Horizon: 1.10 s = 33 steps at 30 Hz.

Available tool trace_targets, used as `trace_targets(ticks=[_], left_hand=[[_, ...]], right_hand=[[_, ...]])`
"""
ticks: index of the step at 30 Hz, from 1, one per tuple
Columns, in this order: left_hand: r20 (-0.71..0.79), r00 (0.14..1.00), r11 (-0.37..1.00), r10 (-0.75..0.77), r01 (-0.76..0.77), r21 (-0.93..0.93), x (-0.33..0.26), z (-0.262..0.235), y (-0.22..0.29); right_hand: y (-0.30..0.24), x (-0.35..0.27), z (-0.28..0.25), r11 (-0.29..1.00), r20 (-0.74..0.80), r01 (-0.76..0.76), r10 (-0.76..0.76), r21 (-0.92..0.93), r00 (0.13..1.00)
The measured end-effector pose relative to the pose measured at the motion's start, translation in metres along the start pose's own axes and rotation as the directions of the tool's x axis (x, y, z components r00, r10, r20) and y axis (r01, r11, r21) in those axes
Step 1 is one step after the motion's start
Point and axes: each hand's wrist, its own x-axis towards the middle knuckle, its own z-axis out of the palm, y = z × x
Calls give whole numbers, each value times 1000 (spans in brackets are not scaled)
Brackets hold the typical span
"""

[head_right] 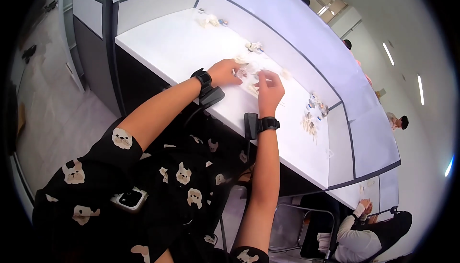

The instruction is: The person is manually assembling shuttlecocks by inserting feathers into a base.

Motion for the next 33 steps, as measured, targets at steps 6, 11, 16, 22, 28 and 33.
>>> trace_targets(ticks=[6, 11, 16, 22, 28, 33], left_hand=[[93, 994, 998, -55, 57, -16, 3, -1, -1], [60, 998, 1000, -20, 21, -18, 5, 3, -7], [8, 1000, 1000, 19, -19, -1, 4, 5, -9], [53, 998, 1000, -31, 31, 1, 4, 1, -3], [50, 998, 999, -27, 28, -27, 2, 1, -1], [67, 997, 999, -46, 46, -10, 2, -1, 0]], right_hand=[[-2, -2, 1, 996, 30, 44, -41, -83, 999], [-3, -2, 4, 996, 6, 54, -53, -67, 999], [-3, -2, 2, 996, 21, 44, -43, -73, 999], [-3, -1, 2, 998, 30, 49, -48, -38, 998], [0, -1, 1, 996, 54, 29, -25, -83, 998], [4, 1, 1, 993, 104, 30, -18, -113, 994]])
